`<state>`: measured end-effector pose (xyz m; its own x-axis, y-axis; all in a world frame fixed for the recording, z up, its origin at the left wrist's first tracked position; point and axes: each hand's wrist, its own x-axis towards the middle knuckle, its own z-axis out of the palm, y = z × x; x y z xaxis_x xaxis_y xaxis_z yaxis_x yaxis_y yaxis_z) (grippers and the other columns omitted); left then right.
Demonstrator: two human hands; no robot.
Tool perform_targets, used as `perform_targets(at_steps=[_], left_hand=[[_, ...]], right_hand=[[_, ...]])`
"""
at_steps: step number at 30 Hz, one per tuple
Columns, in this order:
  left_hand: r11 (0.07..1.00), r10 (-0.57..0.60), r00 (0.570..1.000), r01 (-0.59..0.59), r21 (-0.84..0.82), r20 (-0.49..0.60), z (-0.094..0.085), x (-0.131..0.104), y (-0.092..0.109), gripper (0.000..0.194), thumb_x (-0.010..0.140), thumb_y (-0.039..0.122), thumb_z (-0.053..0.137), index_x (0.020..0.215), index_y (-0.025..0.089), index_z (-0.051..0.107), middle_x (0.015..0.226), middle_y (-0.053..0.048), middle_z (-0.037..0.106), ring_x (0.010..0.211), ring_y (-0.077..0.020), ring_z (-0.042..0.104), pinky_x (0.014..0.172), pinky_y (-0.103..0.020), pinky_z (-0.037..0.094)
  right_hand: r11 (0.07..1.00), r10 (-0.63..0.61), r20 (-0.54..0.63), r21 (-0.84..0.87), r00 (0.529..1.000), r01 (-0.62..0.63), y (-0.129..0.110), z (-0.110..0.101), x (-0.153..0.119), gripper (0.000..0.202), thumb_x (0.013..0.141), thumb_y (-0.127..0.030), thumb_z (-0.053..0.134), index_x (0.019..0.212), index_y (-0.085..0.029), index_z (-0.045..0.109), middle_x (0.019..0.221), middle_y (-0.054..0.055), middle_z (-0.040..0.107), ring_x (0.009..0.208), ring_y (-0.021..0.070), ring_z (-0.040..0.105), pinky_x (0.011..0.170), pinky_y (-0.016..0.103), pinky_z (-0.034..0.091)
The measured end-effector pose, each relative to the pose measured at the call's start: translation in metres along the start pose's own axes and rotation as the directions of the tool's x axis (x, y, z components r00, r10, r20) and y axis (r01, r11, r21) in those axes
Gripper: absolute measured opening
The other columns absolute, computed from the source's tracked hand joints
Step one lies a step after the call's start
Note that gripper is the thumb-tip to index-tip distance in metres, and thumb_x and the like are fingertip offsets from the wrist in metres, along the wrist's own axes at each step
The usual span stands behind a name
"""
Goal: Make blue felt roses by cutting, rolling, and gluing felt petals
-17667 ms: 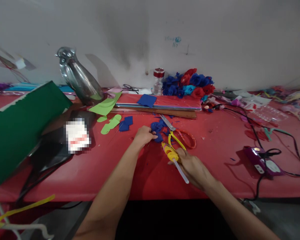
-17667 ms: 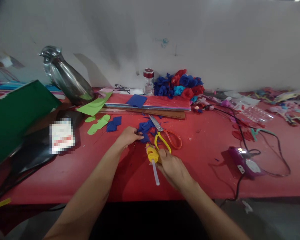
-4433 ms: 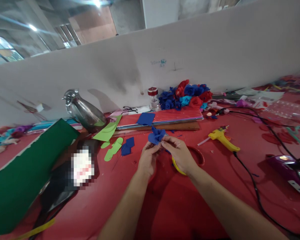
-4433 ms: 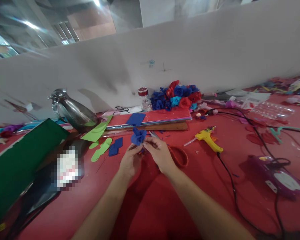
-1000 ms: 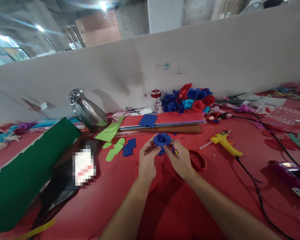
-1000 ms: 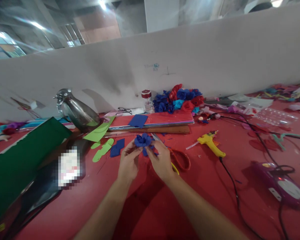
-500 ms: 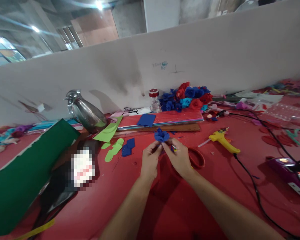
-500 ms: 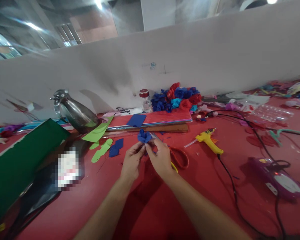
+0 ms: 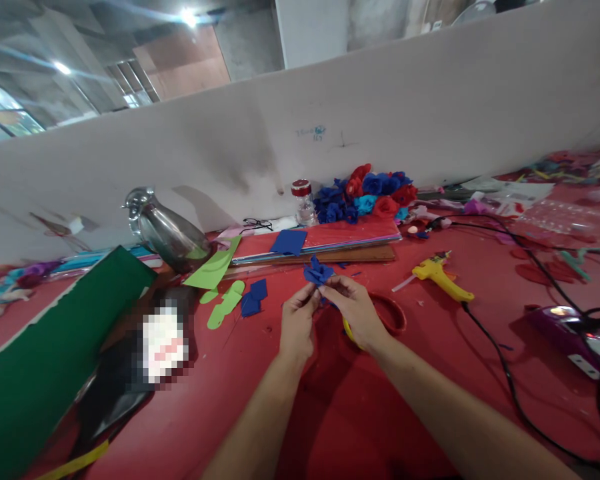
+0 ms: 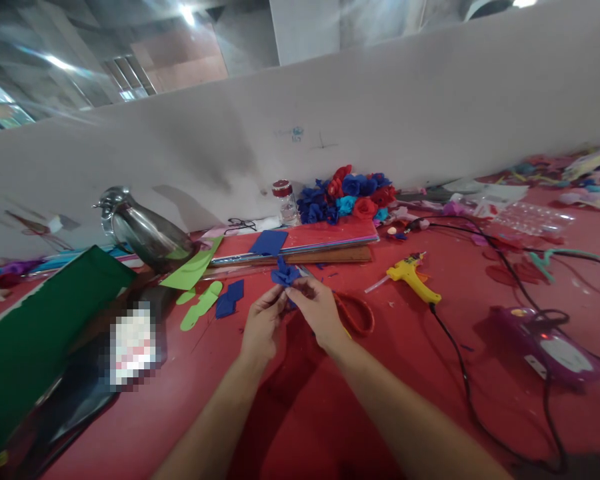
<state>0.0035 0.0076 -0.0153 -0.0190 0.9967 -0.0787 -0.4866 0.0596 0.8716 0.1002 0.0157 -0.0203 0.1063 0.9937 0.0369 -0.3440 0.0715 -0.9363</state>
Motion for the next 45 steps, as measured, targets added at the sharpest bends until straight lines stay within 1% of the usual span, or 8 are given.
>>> perform_targets(at_steps=[10,15,21,25,31,36,42,45], left_hand=[[1.0,0.007,1.0,-0.007,-0.014,-0.018,0.001,-0.001,0.002,0.022,0.058,0.025,0.082,0.079,0.019,0.077,0.086,-0.004,0.076,0.078,-0.0131,0.065,0.081,-0.026,0.047],[0.999,0.031,0.998,-0.031,0.017,-0.045,0.002,-0.001,0.004,0.023,0.058,0.023,0.082,0.08,0.019,0.077,0.081,-0.002,0.075,0.075,-0.0117,0.063,0.078,-0.024,0.047],[0.981,0.146,0.987,-0.135,0.14,-0.072,0.004,-0.004,0.008,0.012,0.06,0.024,0.078,0.071,0.019,0.076,0.075,0.0,0.071,0.069,-0.0109,0.059,0.071,-0.023,0.048],[0.974,0.175,0.983,-0.164,0.154,-0.06,0.005,-0.006,0.009,0.016,0.061,0.027,0.079,0.075,0.019,0.076,0.077,-0.001,0.071,0.07,-0.0117,0.06,0.07,-0.024,0.049],[0.991,0.126,0.991,-0.122,0.059,-0.054,0.003,-0.002,0.008,0.017,0.059,0.027,0.081,0.072,0.019,0.075,0.071,0.001,0.07,0.069,-0.0105,0.06,0.072,-0.023,0.047],[0.993,0.117,0.993,-0.117,0.013,-0.016,0.003,0.0,0.01,0.019,0.054,0.027,0.083,0.069,0.019,0.075,0.071,0.0,0.071,0.07,-0.0122,0.061,0.074,-0.025,0.047],[0.989,0.143,0.981,-0.138,0.044,-0.129,0.001,0.001,0.015,0.018,0.052,0.025,0.083,0.062,0.018,0.07,0.064,0.002,0.067,0.063,-0.0097,0.057,0.068,-0.022,0.046],[0.983,0.172,0.973,-0.159,0.097,-0.153,0.0,0.001,0.014,0.019,0.056,0.026,0.081,0.068,0.017,0.07,0.067,0.002,0.067,0.065,-0.0094,0.058,0.069,-0.022,0.046]], right_hand=[[0.924,-0.208,-0.032,-0.333,0.978,0.186,-0.001,-0.006,0.0,0.016,0.072,-0.035,0.068,0.073,-0.02,0.067,0.073,0.002,0.065,0.071,0.0175,0.057,0.068,0.031,0.045],[0.822,-0.358,0.055,-0.456,0.932,0.342,-0.013,-0.005,-0.007,0.015,0.08,-0.032,0.062,0.072,-0.021,0.068,0.076,0.002,0.066,0.074,0.0177,0.059,0.072,0.031,0.045],[0.716,-0.478,0.114,-0.524,0.871,0.461,-0.016,-0.006,-0.011,0.017,0.085,-0.03,0.058,0.073,-0.023,0.067,0.077,0.002,0.065,0.075,0.0184,0.058,0.072,0.032,0.045],[0.678,-0.519,0.113,-0.549,0.847,0.489,-0.016,-0.006,-0.011,0.017,0.086,-0.029,0.058,0.072,-0.024,0.066,0.077,0.003,0.065,0.075,0.0188,0.058,0.071,0.033,0.046],[0.713,-0.517,0.081,-0.511,0.852,0.481,-0.012,-0.004,-0.014,0.011,0.083,-0.028,0.061,0.075,-0.024,0.067,0.081,0.003,0.066,0.079,0.0197,0.061,0.075,0.034,0.049],[0.684,-0.559,0.091,-0.512,0.824,0.52,-0.015,-0.004,-0.015,0.009,0.081,-0.024,0.061,0.072,-0.023,0.063,0.079,0.002,0.064,0.075,0.0185,0.059,0.071,0.032,0.048],[0.672,-0.572,0.106,-0.508,0.814,0.538,-0.019,-0.004,-0.016,0.008,0.082,-0.023,0.058,0.074,-0.023,0.056,0.078,0.002,0.062,0.074,0.018,0.057,0.069,0.031,0.046],[0.619,-0.616,0.094,-0.555,0.782,0.555,-0.019,-0.003,-0.016,0.006,0.083,-0.025,0.059,0.077,-0.023,0.058,0.076,0.002,0.061,0.074,0.0186,0.057,0.071,0.033,0.045]])
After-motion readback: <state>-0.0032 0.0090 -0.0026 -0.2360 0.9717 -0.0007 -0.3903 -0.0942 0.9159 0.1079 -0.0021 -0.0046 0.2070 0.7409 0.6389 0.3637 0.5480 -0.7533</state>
